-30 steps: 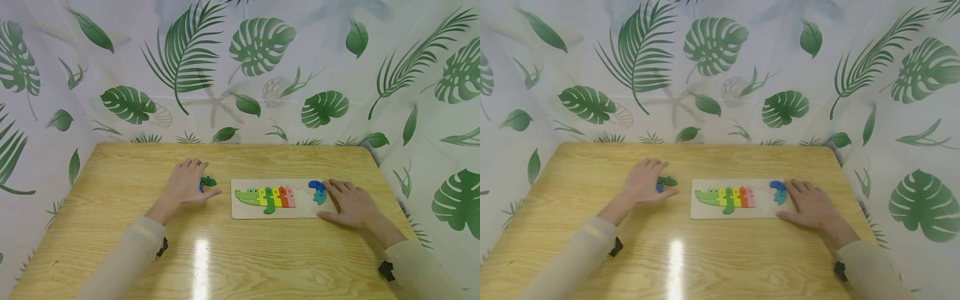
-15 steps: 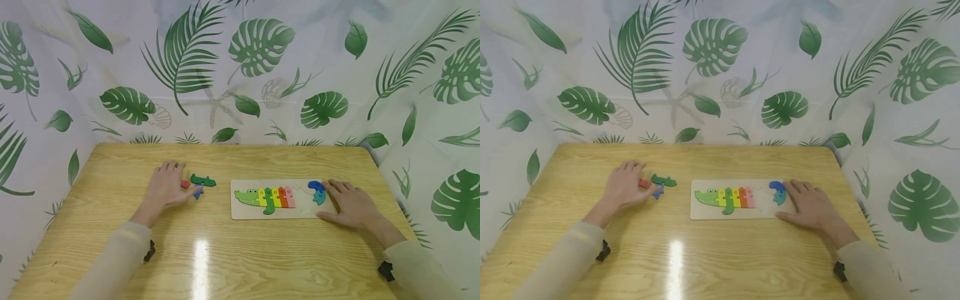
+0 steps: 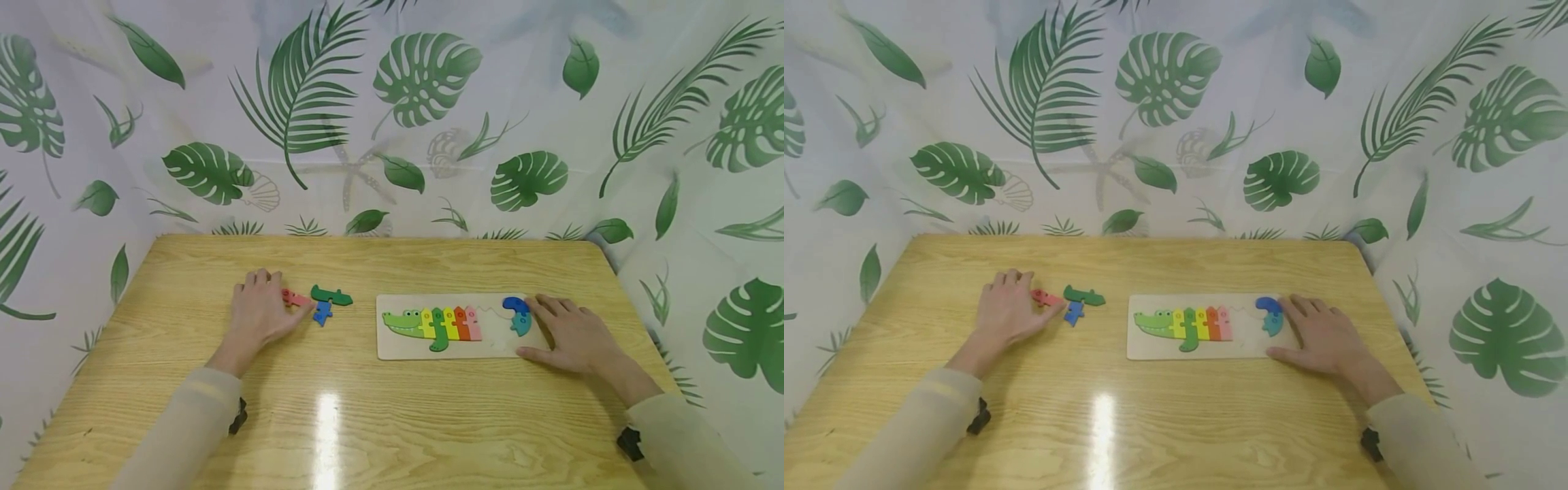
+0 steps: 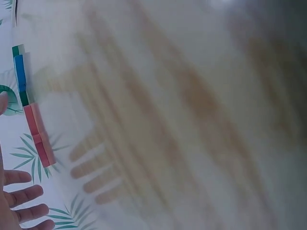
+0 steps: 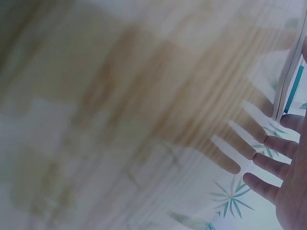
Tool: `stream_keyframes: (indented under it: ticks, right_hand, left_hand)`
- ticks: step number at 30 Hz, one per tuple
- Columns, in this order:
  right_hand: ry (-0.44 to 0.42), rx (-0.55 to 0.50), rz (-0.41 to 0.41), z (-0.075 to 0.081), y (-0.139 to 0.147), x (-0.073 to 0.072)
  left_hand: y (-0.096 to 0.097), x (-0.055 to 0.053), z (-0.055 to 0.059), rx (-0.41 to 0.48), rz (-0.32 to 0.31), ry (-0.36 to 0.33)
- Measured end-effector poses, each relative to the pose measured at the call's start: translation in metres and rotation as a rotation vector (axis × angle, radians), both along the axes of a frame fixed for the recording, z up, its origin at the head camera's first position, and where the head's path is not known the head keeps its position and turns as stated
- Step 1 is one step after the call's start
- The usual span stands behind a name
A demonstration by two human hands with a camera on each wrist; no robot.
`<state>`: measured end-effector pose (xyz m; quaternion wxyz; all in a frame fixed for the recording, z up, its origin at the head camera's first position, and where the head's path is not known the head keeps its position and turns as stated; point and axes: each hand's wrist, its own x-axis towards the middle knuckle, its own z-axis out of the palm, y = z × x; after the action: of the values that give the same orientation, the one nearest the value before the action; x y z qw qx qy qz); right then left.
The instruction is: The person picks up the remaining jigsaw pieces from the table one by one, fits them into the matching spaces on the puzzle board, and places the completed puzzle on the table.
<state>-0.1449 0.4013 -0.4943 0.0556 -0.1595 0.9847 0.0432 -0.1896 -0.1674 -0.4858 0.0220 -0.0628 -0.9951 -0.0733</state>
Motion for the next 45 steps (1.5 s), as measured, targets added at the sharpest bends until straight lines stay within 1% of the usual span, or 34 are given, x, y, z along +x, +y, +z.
stream_keyframes:
  ticks: [5, 7, 14, 19, 23, 31, 37, 45]
  right_hand:
    - [0.004, -0.003, 0.001, -0.0005, -0.0002, -0.0001]
    - [0.007, -0.004, 0.002, -0.0002, -0.0003, -0.0001]
    - [0.0, -0.003, -0.003, 0.0005, -0.0012, -0.0001]
    - [-0.005, 0.0, -0.01, 0.0014, -0.0017, -0.0001]
    - [-0.004, 0.003, -0.009, 0.0009, -0.0015, -0.0003]
    - [-0.01, 0.003, -0.007, 0.0009, -0.0014, 0.0]
    - [-0.012, -0.008, -0.002, 0.0018, -0.0008, 0.0006]
    - [-0.011, -0.011, -0.002, 0.0011, -0.0002, 0.0003]
  left_hand:
    - [-0.0012, 0.0014, -0.0026, -0.024, 0.035, 0.022]
    - [-0.0011, 0.0018, -0.0027, -0.037, 0.045, 0.021]
    - [0.0004, 0.0024, -0.0011, -0.068, 0.045, -0.016]
    - [0.0012, 0.0012, -0.0019, -0.065, 0.059, -0.041]
    - [0.0022, 0.0011, -0.0021, -0.066, 0.068, -0.044]
    - [0.0024, 0.0016, -0.0031, -0.073, 0.065, -0.063]
    - [0.0026, 0.0022, -0.0025, -0.063, 0.057, -0.054]
    - [0.0014, 0.0011, -0.0038, -0.074, 0.038, -0.046]
